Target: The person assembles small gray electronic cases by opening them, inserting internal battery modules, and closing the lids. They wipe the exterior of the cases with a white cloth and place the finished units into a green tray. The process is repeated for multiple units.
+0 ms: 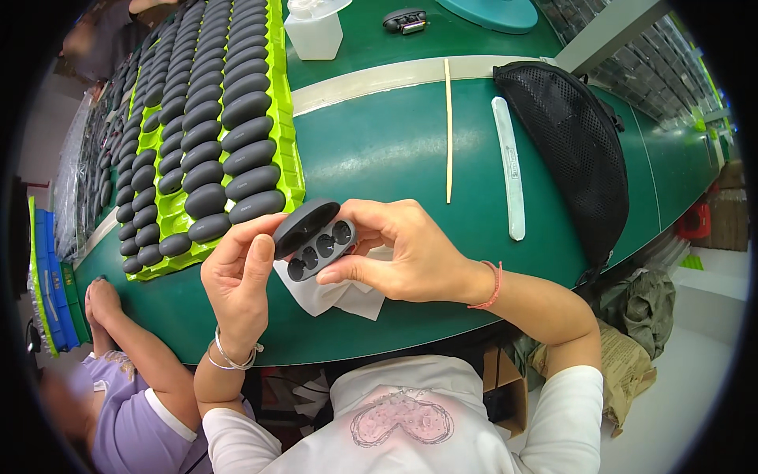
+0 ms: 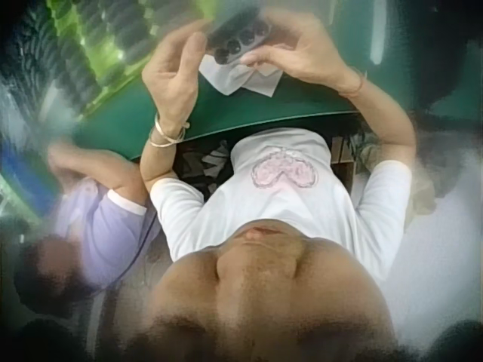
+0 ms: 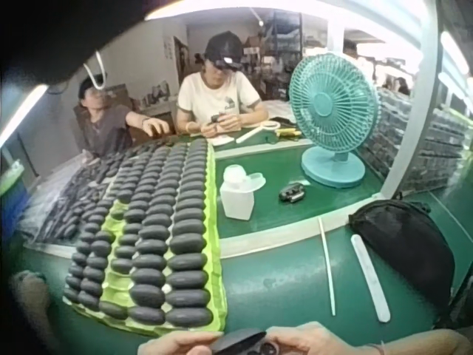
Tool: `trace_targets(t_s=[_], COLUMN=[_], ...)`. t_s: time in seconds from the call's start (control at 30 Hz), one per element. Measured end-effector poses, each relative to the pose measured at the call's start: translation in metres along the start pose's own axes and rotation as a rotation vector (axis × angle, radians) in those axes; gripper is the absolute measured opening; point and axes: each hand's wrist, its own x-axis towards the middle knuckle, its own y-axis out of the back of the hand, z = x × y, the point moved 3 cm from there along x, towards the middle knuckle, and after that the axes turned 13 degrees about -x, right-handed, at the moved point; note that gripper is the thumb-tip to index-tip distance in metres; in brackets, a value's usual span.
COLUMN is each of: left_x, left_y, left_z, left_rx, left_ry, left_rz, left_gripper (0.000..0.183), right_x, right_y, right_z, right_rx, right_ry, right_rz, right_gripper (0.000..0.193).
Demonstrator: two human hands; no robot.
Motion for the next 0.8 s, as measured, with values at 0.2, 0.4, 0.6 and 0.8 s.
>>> trace_targets(t_s=[0.2,0.4,0.6,0.8], left_x=[0.000,-0.001,0.003,-0.002], left_y=[0.000,0.003,0.009,0.003], left_z=[-0.002,0.000,0.003,0.008], left_rx=[0.090,0.144,-0.019,-0.062], left_ry=[-0.120,-0.177,-0.268,-0.131], left_rz=[0.006,-0.035,-0.036,-0.063], left_gripper=[0.027,0.022,0.050,0.063], right_x=[0.003,0.004,0.003,0.005], right_y=[0.002,0.004,0.003,0.005], right_z=[0.001,-0.002,0.002,0.002], right_rx=[-0.001,-0.035,-0.045,-0.130], right_ry=[0.009,0.045,0.006,0.049], right_rz=[0.063,0.047,0.078,0.141], right_gripper=[0.040,0.038,0.038,0.032])
